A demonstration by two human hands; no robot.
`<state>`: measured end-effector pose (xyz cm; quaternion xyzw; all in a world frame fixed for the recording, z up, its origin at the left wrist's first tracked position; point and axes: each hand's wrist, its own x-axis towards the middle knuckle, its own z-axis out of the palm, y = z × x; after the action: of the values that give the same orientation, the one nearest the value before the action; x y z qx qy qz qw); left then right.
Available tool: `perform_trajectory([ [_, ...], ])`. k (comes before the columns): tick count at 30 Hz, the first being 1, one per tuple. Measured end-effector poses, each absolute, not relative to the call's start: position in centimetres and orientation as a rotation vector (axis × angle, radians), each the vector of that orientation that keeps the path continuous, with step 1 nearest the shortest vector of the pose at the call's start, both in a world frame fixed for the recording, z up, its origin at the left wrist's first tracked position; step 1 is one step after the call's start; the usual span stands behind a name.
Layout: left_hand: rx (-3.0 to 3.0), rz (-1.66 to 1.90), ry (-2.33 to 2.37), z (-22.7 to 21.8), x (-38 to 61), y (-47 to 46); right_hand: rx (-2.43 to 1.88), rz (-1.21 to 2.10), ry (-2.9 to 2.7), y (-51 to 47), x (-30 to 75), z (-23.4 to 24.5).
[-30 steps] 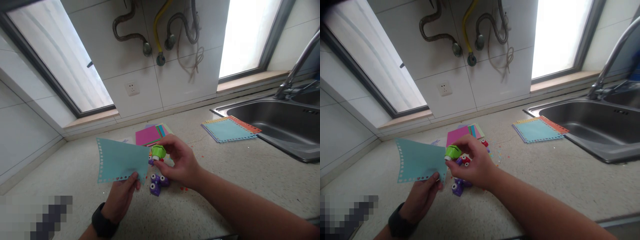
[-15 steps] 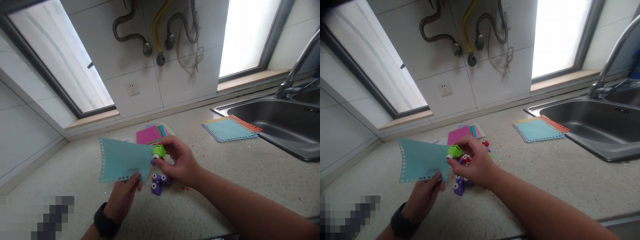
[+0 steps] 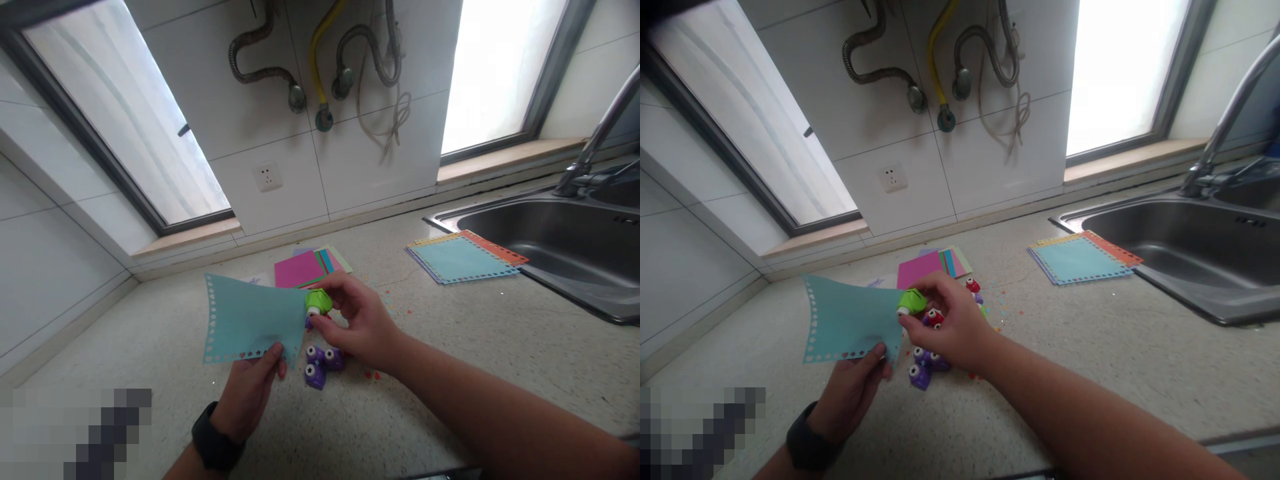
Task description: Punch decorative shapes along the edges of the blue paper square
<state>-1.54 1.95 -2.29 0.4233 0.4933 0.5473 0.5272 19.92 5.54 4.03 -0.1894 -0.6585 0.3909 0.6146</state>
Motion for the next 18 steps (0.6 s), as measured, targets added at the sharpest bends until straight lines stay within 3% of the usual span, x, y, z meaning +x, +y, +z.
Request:
perform_trajectory([
  [10,1.022,1.310,1.214,-1.9,-1.2,2.0,-0.552,1.327,-1.350,6.4,19.7,3.6],
  [18,1.059,1.340,1.195,-2.0,-1.1,2.1,-0.614,1.408,-1.311,6.8,19.7,3.5],
])
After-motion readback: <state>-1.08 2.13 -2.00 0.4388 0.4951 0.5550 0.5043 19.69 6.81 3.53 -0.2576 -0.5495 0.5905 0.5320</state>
